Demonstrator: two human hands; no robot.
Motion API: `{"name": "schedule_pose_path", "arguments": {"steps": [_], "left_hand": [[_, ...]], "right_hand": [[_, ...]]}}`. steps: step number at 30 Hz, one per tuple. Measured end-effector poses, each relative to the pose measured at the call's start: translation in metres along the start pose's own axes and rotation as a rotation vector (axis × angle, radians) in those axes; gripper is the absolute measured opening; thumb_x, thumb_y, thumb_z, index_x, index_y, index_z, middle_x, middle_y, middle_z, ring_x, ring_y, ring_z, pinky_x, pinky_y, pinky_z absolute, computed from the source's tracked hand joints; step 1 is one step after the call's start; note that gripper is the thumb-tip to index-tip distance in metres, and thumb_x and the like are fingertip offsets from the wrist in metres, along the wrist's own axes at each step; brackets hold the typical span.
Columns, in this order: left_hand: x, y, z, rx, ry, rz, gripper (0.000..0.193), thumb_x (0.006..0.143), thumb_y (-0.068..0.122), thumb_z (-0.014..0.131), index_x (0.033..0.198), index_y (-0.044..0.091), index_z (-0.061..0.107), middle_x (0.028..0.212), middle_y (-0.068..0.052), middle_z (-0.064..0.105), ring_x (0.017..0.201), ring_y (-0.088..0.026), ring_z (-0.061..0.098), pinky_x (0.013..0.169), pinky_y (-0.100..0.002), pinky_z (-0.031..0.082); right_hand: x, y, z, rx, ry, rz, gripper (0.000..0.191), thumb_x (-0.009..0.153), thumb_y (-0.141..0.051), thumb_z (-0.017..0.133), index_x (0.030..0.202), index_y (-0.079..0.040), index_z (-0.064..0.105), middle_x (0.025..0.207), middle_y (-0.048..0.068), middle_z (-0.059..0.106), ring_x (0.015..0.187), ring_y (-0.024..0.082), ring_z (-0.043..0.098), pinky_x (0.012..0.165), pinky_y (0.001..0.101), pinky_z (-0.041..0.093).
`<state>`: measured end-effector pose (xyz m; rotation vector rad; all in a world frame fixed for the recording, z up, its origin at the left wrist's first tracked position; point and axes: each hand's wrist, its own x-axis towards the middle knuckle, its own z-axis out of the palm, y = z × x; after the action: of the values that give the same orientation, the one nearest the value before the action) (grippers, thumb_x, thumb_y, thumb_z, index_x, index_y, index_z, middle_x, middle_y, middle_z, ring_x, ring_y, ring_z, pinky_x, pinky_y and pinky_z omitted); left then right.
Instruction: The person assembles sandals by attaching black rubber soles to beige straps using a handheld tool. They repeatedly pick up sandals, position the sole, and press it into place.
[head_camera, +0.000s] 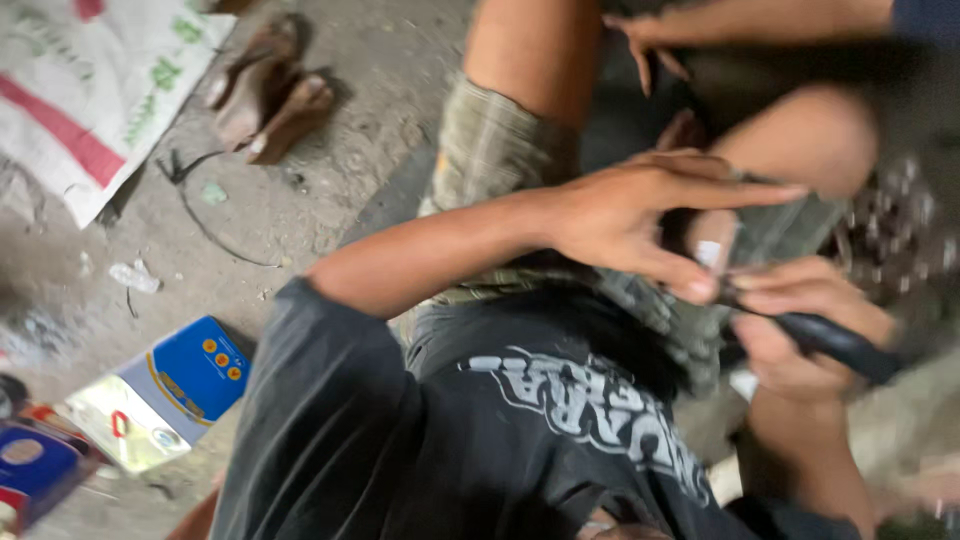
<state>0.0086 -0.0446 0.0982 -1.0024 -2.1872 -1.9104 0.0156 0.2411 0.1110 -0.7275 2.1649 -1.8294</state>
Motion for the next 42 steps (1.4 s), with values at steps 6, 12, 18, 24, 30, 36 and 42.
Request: {"name": "schedule_pose_path", "arguments": {"steps": [6, 12, 18, 24, 30, 36, 42], "left_hand": [[-0.03, -0.002, 0.018, -0.142, -0.152, -0.116, 0.084, 0.092, 0.051, 0.081, 0.159, 0.014, 0.046, 0.107, 0.01, 0.074, 0.112, -0.014, 0.062, 0.109, -0.037, 0.042], [-0.044, 0.005, 0.035, -0.169, -0.214, -0.189, 0.075, 0.092, 0.049, 0.08, 0.153, 0.015, 0.052, 0.105, 0.012, 0.075, 0.112, -0.012, 0.06, 0.109, -0.036, 0.036], [-0.055, 0.009, 0.043, -0.17, -0.261, -0.28, 0.061, 0.097, 0.045, 0.074, 0.151, 0.024, 0.056, 0.105, 0.009, 0.07, 0.11, -0.013, 0.06, 0.113, -0.037, 0.036], [-0.065, 0.011, 0.05, -0.216, -0.342, -0.301, 0.05, 0.106, 0.037, 0.066, 0.153, 0.025, 0.057, 0.113, 0.006, 0.071, 0.107, -0.013, 0.06, 0.11, -0.034, 0.038], [-0.06, 0.017, 0.049, -0.231, -0.323, -0.373, 0.078, 0.103, 0.041, 0.07, 0.166, 0.015, 0.032, 0.113, 0.001, 0.069, 0.113, -0.017, 0.061, 0.11, -0.036, 0.039], [-0.042, 0.017, 0.058, -0.15, -0.154, -0.539, 0.092, 0.099, 0.039, 0.078, 0.167, 0.008, 0.023, 0.116, -0.007, 0.064, 0.111, -0.023, 0.06, 0.108, -0.04, 0.045], [-0.048, 0.009, 0.069, 0.284, 0.102, -0.468, 0.091, 0.088, 0.03, 0.086, 0.158, 0.012, 0.031, 0.145, -0.018, 0.048, 0.141, -0.035, 0.051, 0.123, -0.04, 0.039]], "right_hand": [[-0.023, -0.024, 0.007, -0.011, -0.216, 0.123, 0.016, 0.083, -0.009, 0.079, 0.094, -0.002, 0.071, 0.1, 0.016, 0.074, 0.09, 0.023, 0.075, 0.083, 0.0312, 0.06], [-0.032, -0.012, 0.02, 0.153, -0.233, 0.051, 0.013, 0.088, -0.008, 0.079, 0.096, -0.002, 0.072, 0.1, 0.014, 0.074, 0.096, 0.023, 0.077, 0.086, 0.0327, 0.063], [-0.043, -0.011, 0.016, 0.122, -0.266, 0.131, 0.013, 0.086, -0.008, 0.079, 0.096, -0.003, 0.073, 0.099, 0.013, 0.074, 0.096, 0.022, 0.076, 0.084, 0.0311, 0.063], [-0.056, -0.001, 0.021, 0.252, -0.267, 0.247, 0.014, 0.085, -0.008, 0.079, 0.097, -0.002, 0.073, 0.099, 0.012, 0.075, 0.085, 0.017, 0.074, 0.073, 0.0265, 0.06], [-0.046, -0.007, 0.015, 0.245, -0.301, 0.232, 0.015, 0.089, -0.008, 0.079, 0.102, -0.004, 0.074, 0.103, 0.013, 0.075, 0.089, 0.019, 0.076, 0.078, 0.0277, 0.061], [-0.023, -0.036, 0.009, -0.332, -0.209, 0.079, 0.043, 0.079, -0.025, 0.088, 0.109, 0.002, 0.072, 0.107, 0.019, 0.074, 0.094, 0.025, 0.076, 0.076, 0.032, 0.061], [-0.03, -0.024, 0.021, -0.398, -0.033, 0.065, 0.032, 0.09, -0.014, 0.085, 0.112, 0.003, 0.068, 0.113, 0.019, 0.072, 0.098, 0.026, 0.076, 0.077, 0.0303, 0.062]]}}
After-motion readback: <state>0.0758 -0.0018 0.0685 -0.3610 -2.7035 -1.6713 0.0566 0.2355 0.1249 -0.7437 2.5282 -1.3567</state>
